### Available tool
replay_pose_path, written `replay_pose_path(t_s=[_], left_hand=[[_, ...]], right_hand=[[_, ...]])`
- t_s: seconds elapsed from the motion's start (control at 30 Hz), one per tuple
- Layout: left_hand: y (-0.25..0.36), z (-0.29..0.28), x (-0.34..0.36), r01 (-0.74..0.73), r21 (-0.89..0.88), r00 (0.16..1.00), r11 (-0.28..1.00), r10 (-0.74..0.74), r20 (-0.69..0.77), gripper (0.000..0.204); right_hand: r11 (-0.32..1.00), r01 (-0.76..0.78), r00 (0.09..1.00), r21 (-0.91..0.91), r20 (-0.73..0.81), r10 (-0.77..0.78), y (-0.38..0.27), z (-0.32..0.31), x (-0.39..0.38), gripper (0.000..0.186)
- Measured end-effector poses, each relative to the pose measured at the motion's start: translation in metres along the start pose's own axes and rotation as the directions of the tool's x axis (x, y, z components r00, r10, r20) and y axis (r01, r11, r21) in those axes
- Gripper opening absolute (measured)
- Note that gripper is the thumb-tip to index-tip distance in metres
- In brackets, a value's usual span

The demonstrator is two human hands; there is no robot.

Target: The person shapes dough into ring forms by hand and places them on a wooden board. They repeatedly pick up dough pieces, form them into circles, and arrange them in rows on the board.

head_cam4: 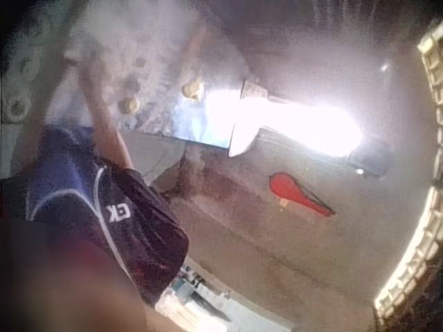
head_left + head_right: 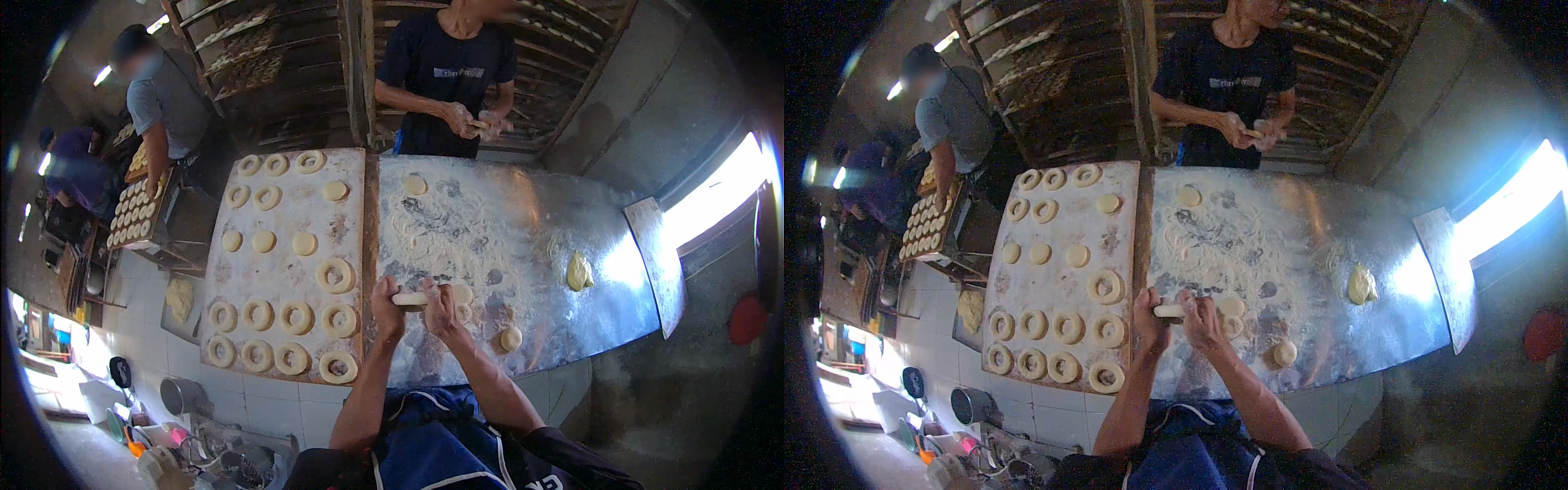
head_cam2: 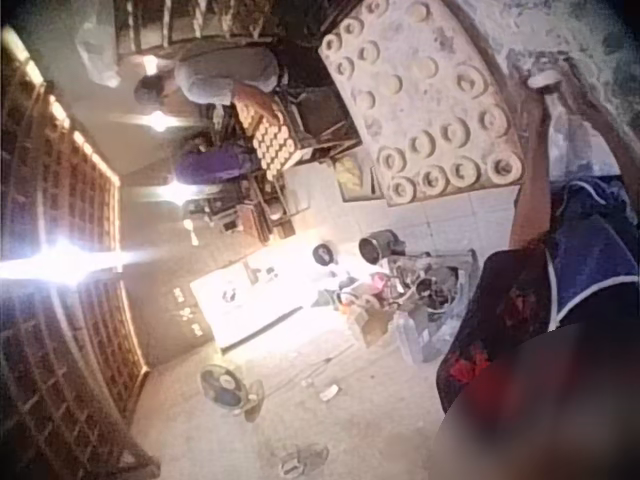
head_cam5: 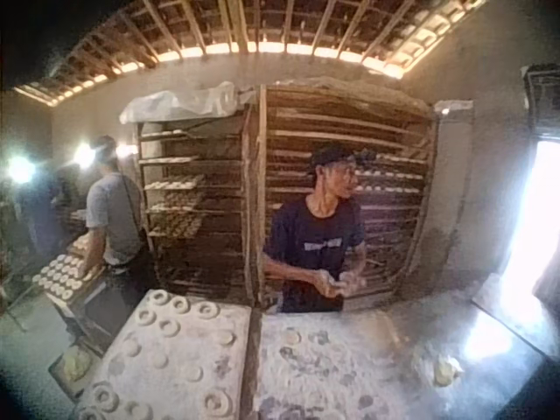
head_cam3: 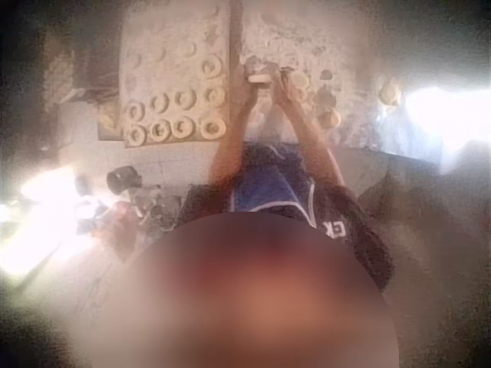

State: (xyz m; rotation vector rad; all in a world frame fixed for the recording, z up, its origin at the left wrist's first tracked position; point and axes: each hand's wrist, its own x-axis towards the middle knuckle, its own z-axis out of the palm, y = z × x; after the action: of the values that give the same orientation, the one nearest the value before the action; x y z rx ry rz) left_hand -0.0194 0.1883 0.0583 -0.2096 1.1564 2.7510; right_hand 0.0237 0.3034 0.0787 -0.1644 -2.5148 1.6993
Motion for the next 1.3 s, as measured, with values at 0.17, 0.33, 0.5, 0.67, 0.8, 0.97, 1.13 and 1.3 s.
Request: replay_pose_path(t_s=[0.17,0.33,0.5,0.67,0.8,0.97,1.13,1.3], left_hand=[[0.028,-0.007,0.0,-0.082,0.4,0.996,0.913,0.085,0.011,0.033],[0.049,-0.034,0.011,-0.213,0.652,0.976,0.728,0.196,0.1,0.029],[0.073,-0.064,0.02,-0.113,-0.055,0.989,0.992,0.107,-0.098,0.028],[0.139,-0.105,0.033,-0.362,0.828,0.919,0.428,0.311,0.241,0.033],[0.183,-0.135,0.058,-0.174,0.566,0.953,0.806,0.283,-0.11,0.045],[0.197,-0.159,0.106,-0.161,0.971,0.894,0.176,0.443,0.068,0.032],[0.197,-0.181,0.112,-0.332,0.943,0.872,0.012,0.384,0.302,0.022],[0.194,-0.173,0.106,-0.316,0.944,0.847,-0.1,0.419,0.328,0.024]], right_hand=[[0.987,-0.045,0.997,0.156,-0.06,0.055,-0.013,0.026,0.006,0.057],[0.958,0.274,0.961,-0.083,-0.024,-0.276,-0.023,0.049,0.016,0.035],[0.952,0.306,0.952,-0.013,0.026,-0.306,-0.027,0.086,0.025,0.02],[0.924,0.101,0.959,0.368,0.212,-0.189,-0.053,0.148,0.054,0.037],[0.922,0.359,0.868,0.142,0.312,-0.386,-0.09,0.151,0.099,0.028],[0.903,0.056,0.993,-0.425,0.121,-0.004,-0.109,0.183,0.121,0.051],[0.772,0.178,0.984,-0.61,0.086,-0.159,-0.08,0.189,0.144,0.055],[0.6,0.549,0.827,-0.582,0.481,-0.29,-0.06,0.202,0.193,0.05]])
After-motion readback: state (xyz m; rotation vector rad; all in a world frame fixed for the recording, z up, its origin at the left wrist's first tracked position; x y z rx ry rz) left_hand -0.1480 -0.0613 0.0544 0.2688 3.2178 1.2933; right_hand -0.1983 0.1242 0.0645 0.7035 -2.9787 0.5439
